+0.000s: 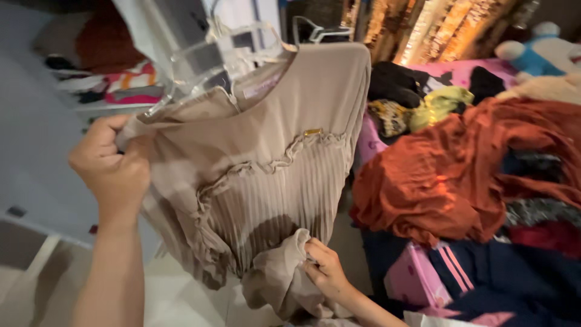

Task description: The person picks up a checkered dress from a pile on the bed, places it on a hanger, and hangs it in a wardrobe. They repeat this process with a pink dress and a beige pleated top, organizing the items by hanging them in the closet.

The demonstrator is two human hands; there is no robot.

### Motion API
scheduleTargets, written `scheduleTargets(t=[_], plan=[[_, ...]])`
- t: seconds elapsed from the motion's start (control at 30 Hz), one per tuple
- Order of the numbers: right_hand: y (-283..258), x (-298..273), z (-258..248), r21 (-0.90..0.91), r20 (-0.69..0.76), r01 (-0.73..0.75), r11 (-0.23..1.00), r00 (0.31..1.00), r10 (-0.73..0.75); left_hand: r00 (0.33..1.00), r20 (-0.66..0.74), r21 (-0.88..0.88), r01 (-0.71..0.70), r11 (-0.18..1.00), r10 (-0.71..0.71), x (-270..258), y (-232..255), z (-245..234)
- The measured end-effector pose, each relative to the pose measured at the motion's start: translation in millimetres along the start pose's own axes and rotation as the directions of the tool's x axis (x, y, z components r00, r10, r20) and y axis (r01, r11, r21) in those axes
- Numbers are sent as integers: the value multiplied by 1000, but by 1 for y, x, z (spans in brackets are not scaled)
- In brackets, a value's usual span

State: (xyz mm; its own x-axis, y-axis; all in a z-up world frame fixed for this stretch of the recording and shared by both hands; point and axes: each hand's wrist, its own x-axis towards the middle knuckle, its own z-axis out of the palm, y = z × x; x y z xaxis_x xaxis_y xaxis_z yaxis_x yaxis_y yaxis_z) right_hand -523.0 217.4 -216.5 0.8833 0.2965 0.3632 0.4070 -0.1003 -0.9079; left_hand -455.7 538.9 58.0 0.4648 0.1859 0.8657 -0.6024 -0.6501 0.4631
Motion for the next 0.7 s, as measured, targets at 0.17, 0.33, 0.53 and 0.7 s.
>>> scheduleTargets(t=[0.17, 0.33, 0.53, 0.7], plan=[[8, 19, 14, 61, 191, 33, 998, 981, -44, 998, -56, 151, 47, 987, -39, -17, -11, -38], [-23, 65, 10, -228, 190, 485, 845, 873, -450, 991, -117, 152, 87, 985, -70, -25, -6, -68], [-88, 170, -71, -488, -205, 519, 702, 713, -670, 991, -124, 212, 71, 975, -45, -35, 8, -84], [-66, 210, -92, 136, 116, 202, 970, 969, -218, 982, -107, 216, 176, 961, -156, -53, 10, -77]])
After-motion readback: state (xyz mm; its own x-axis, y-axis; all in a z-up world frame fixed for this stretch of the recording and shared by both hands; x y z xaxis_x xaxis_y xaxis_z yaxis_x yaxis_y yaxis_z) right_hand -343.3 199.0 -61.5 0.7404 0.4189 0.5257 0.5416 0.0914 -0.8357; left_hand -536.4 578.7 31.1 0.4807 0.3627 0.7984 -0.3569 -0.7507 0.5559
